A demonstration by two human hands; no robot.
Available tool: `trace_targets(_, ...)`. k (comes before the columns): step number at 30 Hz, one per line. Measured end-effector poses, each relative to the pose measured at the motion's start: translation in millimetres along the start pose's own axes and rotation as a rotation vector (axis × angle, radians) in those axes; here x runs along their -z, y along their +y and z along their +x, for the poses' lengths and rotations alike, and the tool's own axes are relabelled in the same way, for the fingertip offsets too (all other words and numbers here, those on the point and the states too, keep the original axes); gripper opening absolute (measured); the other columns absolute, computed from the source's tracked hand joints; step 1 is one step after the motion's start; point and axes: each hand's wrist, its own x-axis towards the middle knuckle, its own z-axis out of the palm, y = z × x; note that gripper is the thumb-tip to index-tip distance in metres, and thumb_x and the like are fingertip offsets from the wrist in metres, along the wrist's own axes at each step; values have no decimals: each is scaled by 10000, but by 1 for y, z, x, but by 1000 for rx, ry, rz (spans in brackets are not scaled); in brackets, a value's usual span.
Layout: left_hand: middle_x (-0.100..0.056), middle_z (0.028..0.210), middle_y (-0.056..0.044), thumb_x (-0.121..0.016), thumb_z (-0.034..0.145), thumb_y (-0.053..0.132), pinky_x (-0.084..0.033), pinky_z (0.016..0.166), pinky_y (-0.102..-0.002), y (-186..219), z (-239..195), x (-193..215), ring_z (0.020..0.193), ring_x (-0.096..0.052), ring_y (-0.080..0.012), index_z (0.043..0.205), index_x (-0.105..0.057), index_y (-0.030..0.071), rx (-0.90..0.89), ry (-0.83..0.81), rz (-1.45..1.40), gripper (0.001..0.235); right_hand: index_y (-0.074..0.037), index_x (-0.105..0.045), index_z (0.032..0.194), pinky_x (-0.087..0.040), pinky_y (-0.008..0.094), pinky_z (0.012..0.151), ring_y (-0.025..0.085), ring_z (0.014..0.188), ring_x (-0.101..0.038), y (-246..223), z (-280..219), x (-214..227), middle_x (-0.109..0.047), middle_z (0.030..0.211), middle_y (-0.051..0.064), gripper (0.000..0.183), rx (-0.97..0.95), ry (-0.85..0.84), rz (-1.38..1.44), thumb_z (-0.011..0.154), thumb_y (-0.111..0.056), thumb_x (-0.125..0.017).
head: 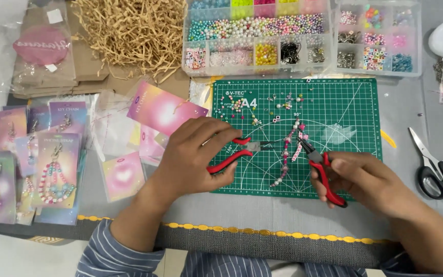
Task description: The person assembles a beaded keychain using pliers to open and close jump rings. They thread colorful beads onto a string, attach a metal clasp, and secure the components together on a green cutting mat.
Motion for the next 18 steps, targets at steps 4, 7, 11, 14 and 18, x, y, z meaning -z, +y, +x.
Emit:
trace_targets(4, -686, 1124, -126, -734, 865, 216, -580, 897, -446, -8, -8, 2, 1004, -687, -303, 1215, -658, 43, -7, -63, -94, 398, 26, -769, 825, -491, 354, 483, 235, 515, -660, -27, 8, 5, -753, 618, 160, 507, -98, -58, -221, 1031, -351, -500)
trace_targets(7, -684, 1123, -123, -712, 875, 240, -572, 933, -456, -7, -10, 2, 1009, -676, -310, 1210, -672, 49, 11, -87, -108, 387, -44, -825, 692, -543, 363, 509, 211, 469, -695, -31, 10, 6, -825, 587, 104, 536, -151, -109, -384, 1010, -338, -510)
trace_targets(11, -689, 1118, -115, -725, 893, 224, -575, 892, -438, -1, -9, 2, 971, -683, -308, 1203, -663, 49, -19, -99, -165, 361, -56, -799, 681, -561, 351, 552, 212, 498, -720, -31, 9, 0, -798, 602, 80, 546, -168, -161, -389, 1018, -367, -502)
trace_targets(14, -685, 1109, -106, -722, 891, 223, -568, 864, -437, 1, -8, 1, 952, -682, -315, 1194, -669, 43, -26, -116, -174, 357, -52, -795, 689, -552, 348, 558, 214, 509, -720, -29, 10, -2, -798, 615, 82, 535, -171, -160, -375, 1021, -355, -504)
trace_targets(18, -683, 1109, -117, -732, 885, 205, -576, 856, -448, 3, -8, -1, 946, -677, -326, 1179, -677, 31, -23, -148, -191, 347, -60, -794, 700, -528, 342, 556, 207, 505, -708, -28, 12, -4, -795, 617, 77, 547, -154, -181, -371, 1030, -375, -492)
